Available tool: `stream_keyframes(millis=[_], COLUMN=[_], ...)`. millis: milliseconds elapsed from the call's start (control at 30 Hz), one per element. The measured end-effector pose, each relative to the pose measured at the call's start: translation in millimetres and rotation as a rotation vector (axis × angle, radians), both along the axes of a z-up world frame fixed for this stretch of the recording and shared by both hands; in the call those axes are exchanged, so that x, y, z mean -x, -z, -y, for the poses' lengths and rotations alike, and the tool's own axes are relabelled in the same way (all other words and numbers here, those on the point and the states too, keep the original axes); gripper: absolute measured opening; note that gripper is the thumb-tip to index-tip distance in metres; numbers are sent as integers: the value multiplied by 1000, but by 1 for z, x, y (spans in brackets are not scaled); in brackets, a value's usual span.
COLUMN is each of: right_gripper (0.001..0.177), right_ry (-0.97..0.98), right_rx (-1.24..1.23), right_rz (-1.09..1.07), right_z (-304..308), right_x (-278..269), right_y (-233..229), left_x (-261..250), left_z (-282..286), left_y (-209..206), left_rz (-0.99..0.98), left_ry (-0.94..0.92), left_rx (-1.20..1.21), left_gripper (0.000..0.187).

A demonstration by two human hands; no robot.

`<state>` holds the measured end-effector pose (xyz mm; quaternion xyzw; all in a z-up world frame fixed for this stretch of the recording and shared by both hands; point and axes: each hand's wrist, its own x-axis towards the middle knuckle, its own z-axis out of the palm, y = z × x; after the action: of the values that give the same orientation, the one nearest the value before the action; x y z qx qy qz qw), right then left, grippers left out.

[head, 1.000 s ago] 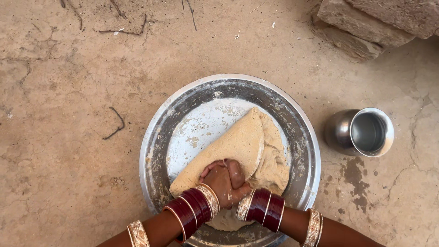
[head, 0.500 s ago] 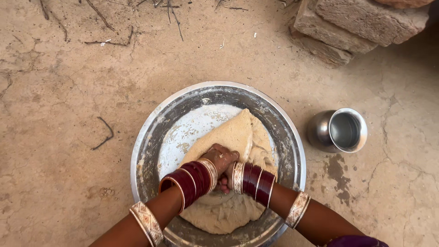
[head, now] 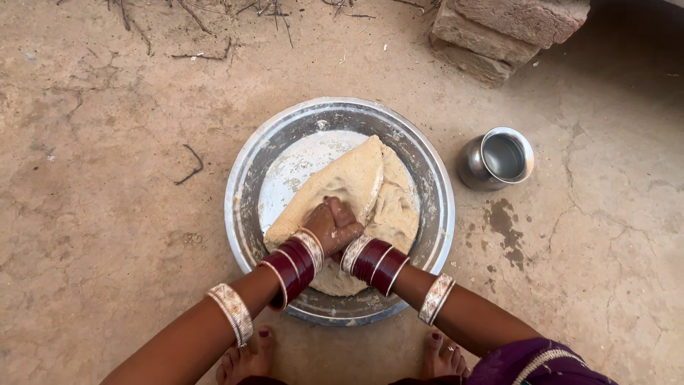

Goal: The person kneads, presses, and folds dough in a metal bowl using both hands.

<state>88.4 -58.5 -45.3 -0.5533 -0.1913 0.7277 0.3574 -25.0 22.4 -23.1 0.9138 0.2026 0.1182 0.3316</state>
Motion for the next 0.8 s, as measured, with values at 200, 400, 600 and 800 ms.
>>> stream_keyframes(millis=[200,400,600,800], right_gripper=[42,40,37,44], right_ry=[-124,-151,-152,-12], right_rx=[-51,207,334,600], right_rz=[-24,-12,-99,47], right_z=[29,76,57,-20], right_x=[22,-1,-8,-31], right_y=[15,67,67,66], left_x=[41,35,9,-35], left_z=[49,40,13,-28], left_y=[11,2,-21,-48], left_rz=[203,71,-2,-589], left_ry=[-18,60,-102,-696], left_rx=[251,-39,463,1606], left_gripper=[8,36,31,55])
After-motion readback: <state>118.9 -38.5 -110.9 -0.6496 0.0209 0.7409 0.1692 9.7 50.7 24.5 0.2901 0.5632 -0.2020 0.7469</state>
